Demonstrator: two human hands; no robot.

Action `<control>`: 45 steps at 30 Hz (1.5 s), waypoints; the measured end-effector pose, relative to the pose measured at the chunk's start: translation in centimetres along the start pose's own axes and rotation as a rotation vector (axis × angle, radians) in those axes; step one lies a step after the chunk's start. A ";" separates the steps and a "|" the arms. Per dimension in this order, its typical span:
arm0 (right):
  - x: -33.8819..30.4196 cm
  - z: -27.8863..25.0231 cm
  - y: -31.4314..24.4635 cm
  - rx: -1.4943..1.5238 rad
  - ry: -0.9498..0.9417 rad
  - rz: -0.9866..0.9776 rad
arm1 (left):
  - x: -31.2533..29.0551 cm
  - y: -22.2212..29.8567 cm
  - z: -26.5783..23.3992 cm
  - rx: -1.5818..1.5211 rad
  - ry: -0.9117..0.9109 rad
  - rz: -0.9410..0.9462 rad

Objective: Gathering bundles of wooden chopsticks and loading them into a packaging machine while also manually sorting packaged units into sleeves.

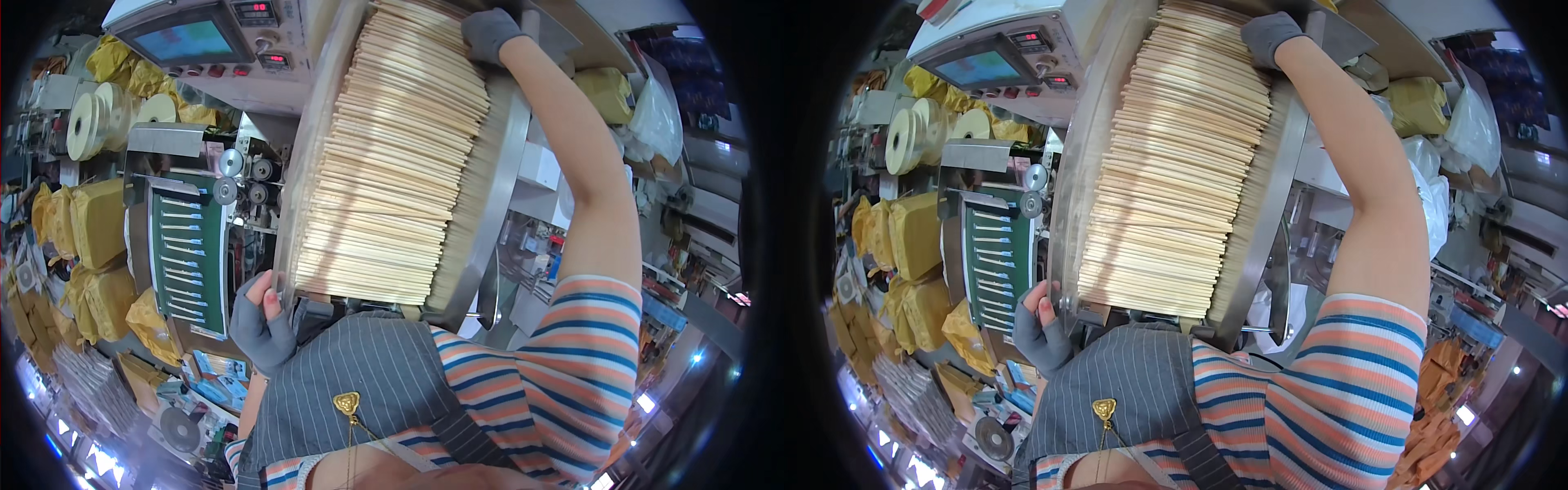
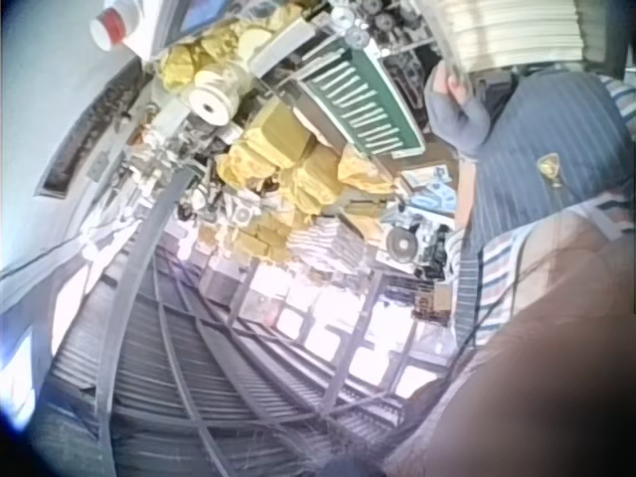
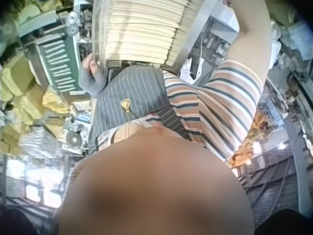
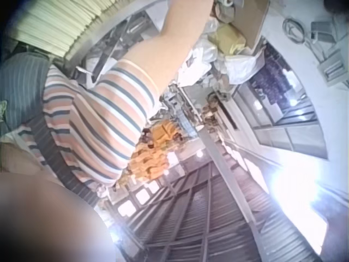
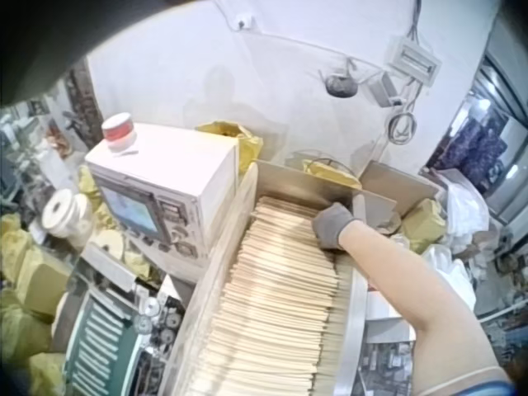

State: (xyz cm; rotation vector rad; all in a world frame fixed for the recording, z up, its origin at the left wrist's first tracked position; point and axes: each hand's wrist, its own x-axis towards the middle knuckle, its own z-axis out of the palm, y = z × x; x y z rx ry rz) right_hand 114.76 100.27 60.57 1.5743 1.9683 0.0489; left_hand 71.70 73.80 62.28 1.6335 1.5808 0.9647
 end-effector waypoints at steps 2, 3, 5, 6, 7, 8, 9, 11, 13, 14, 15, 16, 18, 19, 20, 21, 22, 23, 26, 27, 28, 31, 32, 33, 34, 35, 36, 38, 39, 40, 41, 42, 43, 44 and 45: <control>0.4 0.9 0.3 0.004 0.017 0.004 | -0.1 -0.1 0.1 -0.015 0.014 0.018; 0.5 1.3 0.5 0.008 0.036 0.012 | -0.1 0.0 0.1 -0.015 0.013 0.015; 0.3 0.8 0.6 0.040 0.029 0.006 | 0.1 0.1 0.0 -0.015 0.003 0.015; 0.2 0.6 0.6 0.071 0.023 0.005 | 0.1 0.1 0.0 -0.014 0.005 0.013; 0.1 0.6 0.6 0.072 0.022 0.005 | 0.1 0.0 0.0 -0.013 0.011 0.016; 0.0 0.8 0.7 0.074 0.023 0.005 | 0.1 0.0 0.1 -0.012 0.018 0.020; 0.0 0.8 0.7 0.076 0.025 0.005 | 0.1 0.0 0.1 -0.012 0.018 0.022; -0.1 0.6 0.6 0.099 0.031 0.015 | 0.1 0.0 0.1 -0.028 0.008 0.006; 0.2 1.1 0.6 0.121 0.039 0.027 | -0.2 -0.2 0.3 -0.041 0.029 0.013; 0.4 1.9 0.8 0.103 0.062 0.030 | -0.2 -0.3 0.3 -0.059 0.038 0.019; 0.4 2.8 1.4 0.085 0.085 0.034 | 0.0 -0.4 0.3 -0.063 0.033 0.024; -0.6 1.7 1.1 0.086 0.090 0.016 | -0.1 -0.4 0.3 -0.061 0.038 0.019; -5.5 -1.6 1.4 0.232 0.767 -0.350 | -0.6 0.0 -0.2 -0.052 0.043 0.003; -5.5 0.0 5.3 0.466 0.526 -0.501 | 0.0 0.3 -0.4 -0.043 -0.013 0.050; -3.4 -3.4 1.9 0.085 0.026 0.075 | 0.0 0.7 -0.2 0.019 -0.011 0.056; -4.0 -2.0 4.5 0.054 0.139 0.073 | 0.2 0.4 -0.1 -0.027 -0.009 0.069; -5.3 -3.9 3.6 0.056 0.146 0.057 | 0.1 0.2 -0.1 -0.018 0.003 0.060; -8.3 -7.6 2.3 0.202 0.176 0.052 | 0.0 -0.1 -0.1 -0.023 0.013 0.072; -16.3 -11.8 -2.7 0.606 0.148 -0.037 | 0.7 0.9 -0.6 0.054 -0.024 0.092; -18.2 -12.5 -4.5 0.858 0.081 -0.134 | 1.5 1.0 -0.4 0.056 0.044 0.241; -19.9 -13.0 -6.1 1.112 0.009 -0.228 | 2.1 1.3 -0.3 0.057 0.107 0.392; -21.6 -11.5 -12.6 1.231 -0.082 -0.597 | 2.4 6.5 -1.5 -0.417 0.004 0.142; -22.8 -12.0 -14.4 1.212 -0.084 -0.672 | 2.6 8.3 -2.0 -0.585 -0.124 0.007; -23.9 -12.7 -15.5 1.262 -0.135 -0.657 | 2.8 9.2 -1.8 -0.645 -0.140 -0.004; -24.3 -12.6 -15.7 1.260 -0.126 -0.655 | 2.8 9.5 -2.0 -0.645 -0.142 0.005; -24.5 -12.4 -15.8 1.313 -0.097 -0.651 | 2.6 9.7 -2.2 -0.683 -0.150 -0.019; -24.5 -12.2 -16.0 1.364 -0.071 -0.652 | 2.4 9.7 -2.5 -0.720 -0.152 -0.046; -24.0 -11.1 -14.5 1.468 0.007 -0.579 | 1.7 8.6 -2.9 -0.744 -0.111 -0.024; -23.0 -9.5 -13.3 1.364 0.104 -0.501 | 1.5 7.7 -3.1 -0.808 -0.086 -0.093; -21.7 -6.7 -11.8 1.147 0.209 -0.406 | 1.5 7.0 -3.2 -0.871 -0.071 -0.162; -21.2 -5.6 -11.2 0.777 0.249 -0.237 | 1.5 6.2 -3.2 -0.958 -0.087 -0.216; -20.5 -3.5 -10.5 0.543 0.275 -0.167 | 1.5 5.7 -2.9 -0.992 -0.091 -0.240; -19.7 -2.0 -10.1 0.310 0.299 -0.095 | 1.5 5.4 -2.8 -1.008 -0.096 -0.269; -18.9 -1.7 -10.1 0.307 0.311 -0.118 | 1.4 5.0 -2.6 -1.026 -0.088 -0.299; -18.1 -1.5 -10.3 0.330 0.177 -0.078 | 1.3 4.7 -2.8 -1.036 -0.080 -0.327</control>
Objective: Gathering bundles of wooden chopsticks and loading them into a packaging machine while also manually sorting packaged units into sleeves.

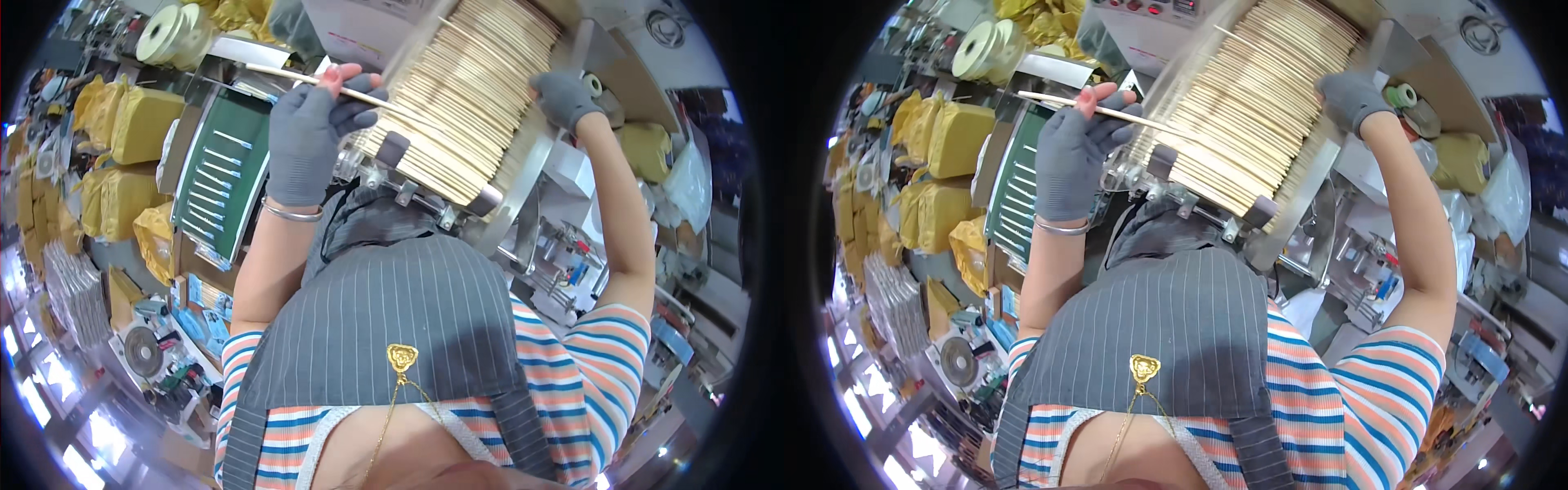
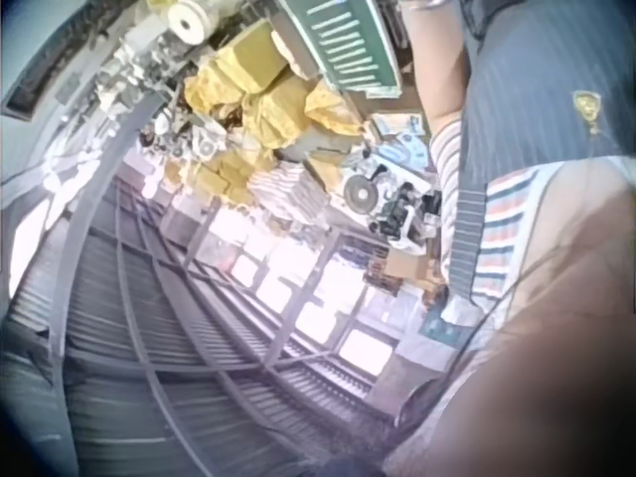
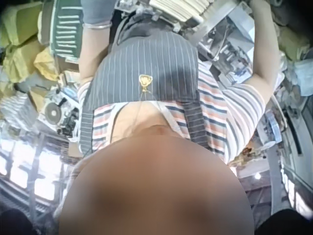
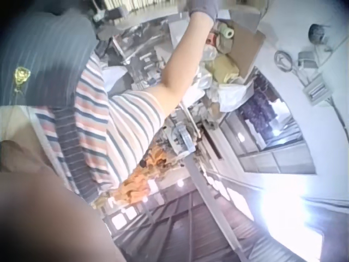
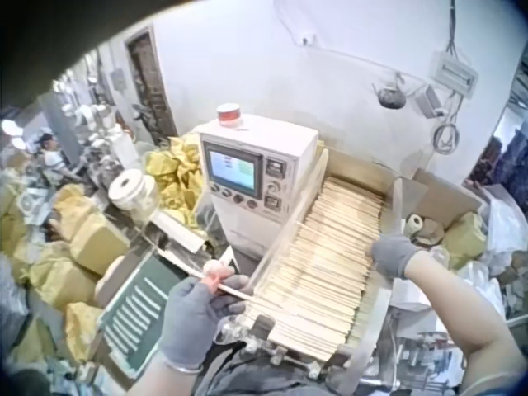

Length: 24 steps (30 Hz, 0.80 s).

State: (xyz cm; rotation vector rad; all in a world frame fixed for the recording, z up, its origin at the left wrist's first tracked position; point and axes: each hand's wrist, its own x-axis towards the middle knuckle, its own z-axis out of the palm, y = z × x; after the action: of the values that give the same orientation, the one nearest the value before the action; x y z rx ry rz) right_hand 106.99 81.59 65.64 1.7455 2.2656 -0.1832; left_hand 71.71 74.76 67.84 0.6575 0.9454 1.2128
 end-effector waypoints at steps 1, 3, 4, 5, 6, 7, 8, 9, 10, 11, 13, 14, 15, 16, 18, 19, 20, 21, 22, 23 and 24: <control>0.5 0.2 0.0 0.019 -0.131 0.069 | -0.1 -0.1 -0.3 -0.003 0.015 0.008; 1.7 0.4 -0.1 0.024 -0.141 0.038 | -0.1 -0.3 -0.8 -0.031 0.096 -0.001; 2.3 0.1 -0.7 0.038 -0.150 0.020 | 0.0 -0.4 -1.4 -0.066 0.116 -0.011; 2.9 -0.5 -1.2 0.037 -0.151 0.004 | 0.2 -0.6 -1.8 -0.066 0.131 -0.006; 3.4 -1.4 -1.8 -0.050 -0.276 0.005 | 0.3 -0.7 -2.0 -0.065 0.169 -0.011; 3.9 -2.2 -2.4 -0.139 -0.397 0.009 | 0.5 -0.7 -2.2 -0.064 0.205 -0.017; 4.7 -2.1 -1.9 -0.142 -0.394 -0.004 | 0.6 -0.6 -2.0 -0.082 0.237 -0.025; 5.7 -1.6 -0.7 -0.112 -0.338 -0.048 | 0.6 -0.6 -2.2 -0.084 0.248 -0.017; 6.6 -1.2 0.7 -0.077 -0.285 -0.080 | 0.7 -0.7 -2.4 -0.088 0.241 0.001; 7.8 -0.9 1.8 0.104 -0.220 -0.039 | 0.9 -0.9 -2.3 -0.094 0.224 0.015; 12.2 1.5 7.5 0.467 0.024 -0.017 | -0.3 -0.7 -0.8 0.172 0.305 0.210; 13.4 0.8 7.3 0.452 0.202 0.034 | -1.0 -1.0 -1.5 0.082 0.277 0.181; 14.5 0.1 6.7 0.241 0.350 0.189 | -1.9 -1.3 -2.0 0.181 0.308 0.179; 15.1 -0.9 8.5 0.209 0.172 0.301 | -2.4 -2.2 -2.2 0.221 0.289 0.213; 16.6 0.3 8.8 0.147 0.334 0.284 | -3.3 -4.2 -2.5 0.456 0.333 0.313; 17.5 1.2 8.8 0.083 0.506 0.252 | -3.2 -5.2 -2.9 0.693 0.381 0.429; 18.7 1.5 8.6 0.154 0.343 0.347 | -2.8 -6.0 -3.1 0.694 0.374 0.422; 19.7 2.0 8.9 0.225 0.175 0.439 | -2.3 -6.7 -3.4 0.805 0.399 0.571; 20.5 3.6 8.2 0.184 0.200 0.349 | -2.0 -7.0 -3.5 0.915 0.434 0.719; 21.4 4.0 8.5 0.299 0.040 0.430 | -1.3 -6.9 -3.7 0.953 0.407 0.731; 20.3 4.9 9.4 0.564 0.241 0.181 | -1.1 -7.1 -3.4 0.869 0.447 0.661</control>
State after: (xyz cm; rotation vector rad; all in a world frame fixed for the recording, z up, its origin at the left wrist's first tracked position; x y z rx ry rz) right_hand 111.96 101.55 55.68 2.3507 2.3519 -0.6611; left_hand 72.06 71.68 60.49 1.5085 1.7489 1.5407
